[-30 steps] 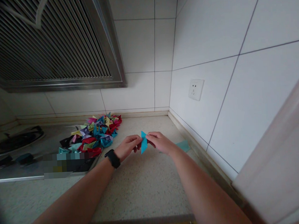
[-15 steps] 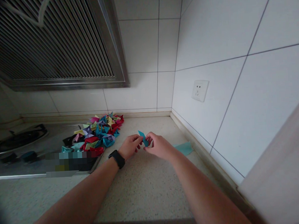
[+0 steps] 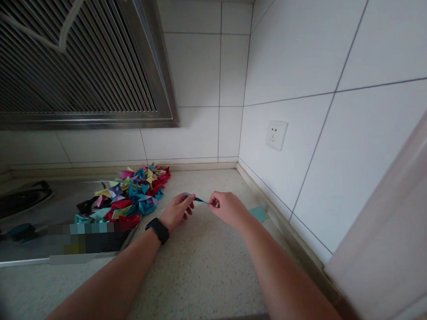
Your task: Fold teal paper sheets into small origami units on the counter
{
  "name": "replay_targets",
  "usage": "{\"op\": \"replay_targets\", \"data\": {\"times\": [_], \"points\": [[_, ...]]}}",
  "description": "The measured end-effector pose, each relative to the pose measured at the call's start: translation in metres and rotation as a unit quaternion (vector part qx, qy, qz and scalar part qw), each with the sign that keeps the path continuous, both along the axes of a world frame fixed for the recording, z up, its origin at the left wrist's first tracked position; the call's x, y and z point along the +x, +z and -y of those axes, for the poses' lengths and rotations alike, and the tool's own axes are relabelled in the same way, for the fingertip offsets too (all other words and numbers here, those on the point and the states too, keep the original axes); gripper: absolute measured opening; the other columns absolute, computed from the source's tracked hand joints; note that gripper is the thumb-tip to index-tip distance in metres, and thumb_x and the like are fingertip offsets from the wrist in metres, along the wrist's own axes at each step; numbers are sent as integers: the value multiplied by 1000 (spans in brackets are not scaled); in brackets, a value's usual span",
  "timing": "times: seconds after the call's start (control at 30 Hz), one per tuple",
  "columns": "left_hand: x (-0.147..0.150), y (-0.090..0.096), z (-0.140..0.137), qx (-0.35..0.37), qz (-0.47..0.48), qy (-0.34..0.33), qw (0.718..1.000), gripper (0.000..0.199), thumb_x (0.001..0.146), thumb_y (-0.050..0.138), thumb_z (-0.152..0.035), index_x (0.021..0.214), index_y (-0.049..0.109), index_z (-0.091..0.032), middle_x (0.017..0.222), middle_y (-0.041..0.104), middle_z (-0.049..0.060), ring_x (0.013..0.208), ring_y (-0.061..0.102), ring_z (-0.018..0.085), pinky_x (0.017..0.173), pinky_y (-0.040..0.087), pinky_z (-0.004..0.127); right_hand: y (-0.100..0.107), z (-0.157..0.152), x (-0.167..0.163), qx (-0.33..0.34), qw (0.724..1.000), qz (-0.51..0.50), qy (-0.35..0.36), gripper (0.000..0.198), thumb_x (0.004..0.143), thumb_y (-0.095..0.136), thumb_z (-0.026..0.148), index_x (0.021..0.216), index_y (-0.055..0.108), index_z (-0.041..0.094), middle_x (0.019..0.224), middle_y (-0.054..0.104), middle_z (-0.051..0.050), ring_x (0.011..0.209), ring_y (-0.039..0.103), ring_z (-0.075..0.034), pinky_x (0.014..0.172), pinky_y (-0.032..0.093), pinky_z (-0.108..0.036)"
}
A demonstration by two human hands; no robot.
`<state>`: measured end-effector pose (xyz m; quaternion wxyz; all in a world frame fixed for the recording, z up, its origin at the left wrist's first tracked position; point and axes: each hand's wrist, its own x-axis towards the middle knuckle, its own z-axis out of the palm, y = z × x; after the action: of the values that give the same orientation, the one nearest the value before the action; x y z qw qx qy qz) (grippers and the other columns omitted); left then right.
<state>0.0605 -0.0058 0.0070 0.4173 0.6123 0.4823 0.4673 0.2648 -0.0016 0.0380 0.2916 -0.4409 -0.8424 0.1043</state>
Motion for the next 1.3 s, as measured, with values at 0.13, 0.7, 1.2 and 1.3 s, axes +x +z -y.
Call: {"op": "replay_targets", "data": {"times": [0.13,0.7,1.2,1.3], "points": [[2,-2,0,0,-5,-7,1000,50,82,47,-63,91,55,-14,75,55,4,57,52,11,40,34,17,5,2,1,39,996,56,-50,12,80,57,31,80,65,23,73,65,1,62,54,-11,58,32,-23],[-3,-16,-8,36,-141,-68,987,42,87,41,-51,86,61,-14,63,54,1,55,49,11,52,35,22,7,-76,92,-73,878,241,-408,32,82,48,24,101,67,5,97,66,-22,94,63,-29,76,45,-32],[-5,-8,-4,39,-197,-79,976,36,85,41,-42,88,66,-15,70,60,4,59,52,12,53,31,23,19,-105,87,-118,871,293,-377,22,72,60,16,87,68,2,68,64,-19,76,66,-28,67,48,-31],[-6,-7,-4,39,-202,-82,975,35,85,42,-41,88,66,-16,70,61,4,60,52,12,53,31,22,18,-105,84,-120,871,292,-376,25,74,60,20,88,68,1,69,65,-20,78,66,-27,71,47,-32]]}}
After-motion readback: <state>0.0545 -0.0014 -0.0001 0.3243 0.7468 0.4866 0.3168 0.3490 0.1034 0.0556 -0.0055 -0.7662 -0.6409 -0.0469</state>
